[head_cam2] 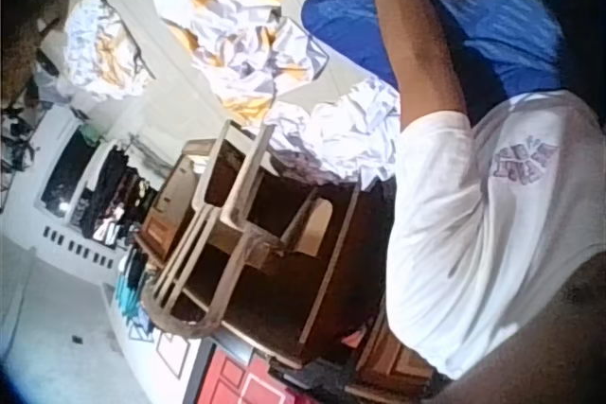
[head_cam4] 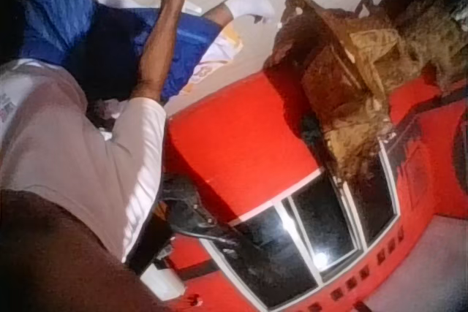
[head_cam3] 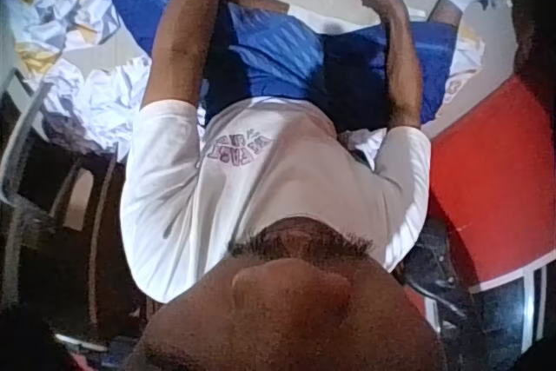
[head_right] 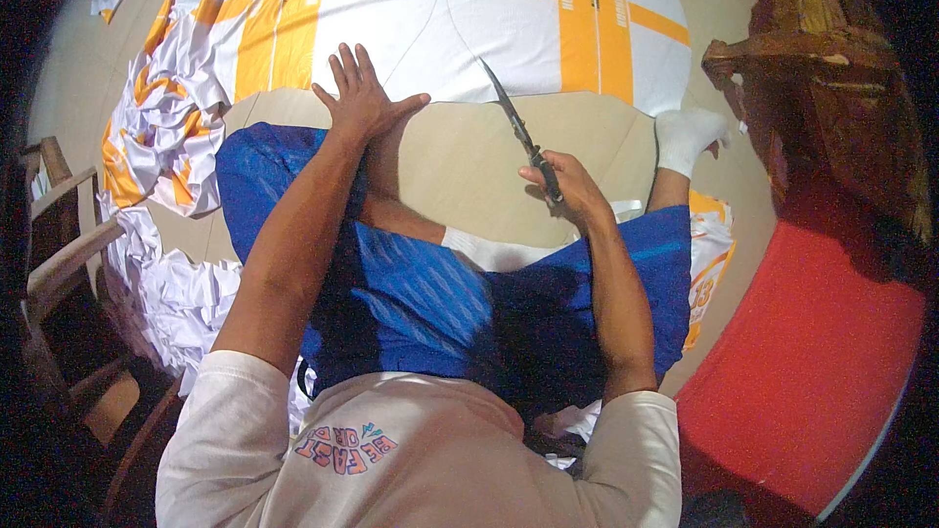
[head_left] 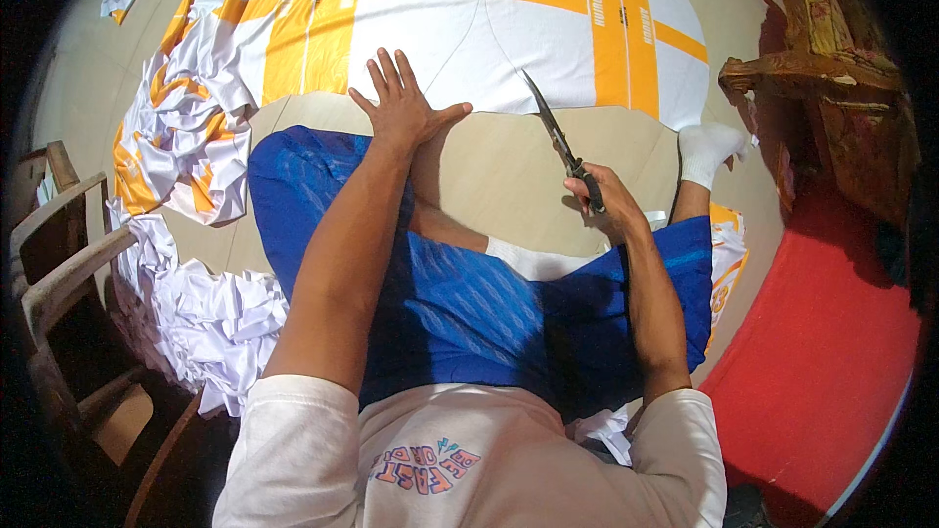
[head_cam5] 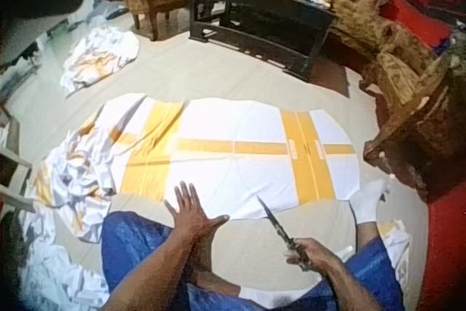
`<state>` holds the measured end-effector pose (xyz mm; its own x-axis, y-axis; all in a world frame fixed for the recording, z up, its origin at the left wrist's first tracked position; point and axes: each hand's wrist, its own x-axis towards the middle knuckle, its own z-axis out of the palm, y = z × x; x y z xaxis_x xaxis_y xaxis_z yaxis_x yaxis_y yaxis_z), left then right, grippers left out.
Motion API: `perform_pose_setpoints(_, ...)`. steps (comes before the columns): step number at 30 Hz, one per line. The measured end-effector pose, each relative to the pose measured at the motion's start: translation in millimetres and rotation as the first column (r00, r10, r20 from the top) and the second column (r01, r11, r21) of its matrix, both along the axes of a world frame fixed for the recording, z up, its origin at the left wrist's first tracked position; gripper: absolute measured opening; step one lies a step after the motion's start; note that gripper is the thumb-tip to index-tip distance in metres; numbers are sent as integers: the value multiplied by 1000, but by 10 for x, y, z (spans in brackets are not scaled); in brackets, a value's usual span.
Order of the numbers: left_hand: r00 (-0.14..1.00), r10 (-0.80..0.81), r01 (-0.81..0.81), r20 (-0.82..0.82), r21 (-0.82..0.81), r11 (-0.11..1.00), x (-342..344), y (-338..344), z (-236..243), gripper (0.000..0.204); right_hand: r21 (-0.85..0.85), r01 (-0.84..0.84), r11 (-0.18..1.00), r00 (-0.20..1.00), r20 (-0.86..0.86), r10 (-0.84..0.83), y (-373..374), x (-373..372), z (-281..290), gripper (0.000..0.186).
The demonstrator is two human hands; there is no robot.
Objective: The person sits on the floor and uses scissors to cut a white and yellow jersey. They unfold the garment, smooth it out, and cut along a pre-drawn line to separate a section of the fabric.
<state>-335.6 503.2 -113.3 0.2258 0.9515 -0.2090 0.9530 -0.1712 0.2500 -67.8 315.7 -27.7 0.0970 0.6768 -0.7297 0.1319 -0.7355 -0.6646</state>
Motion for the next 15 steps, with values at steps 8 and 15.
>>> perform_pose_setpoints(8,1000,-1,1,14,-5,1000,-4,5,35,144,-21,41,999,989,145,-38,29,-157,140,33)
perform_pose_setpoints(15,995,-77,68,62,133,989,-21,414,101,145,0,-56,998,998,27,56,99,-1,35,31)
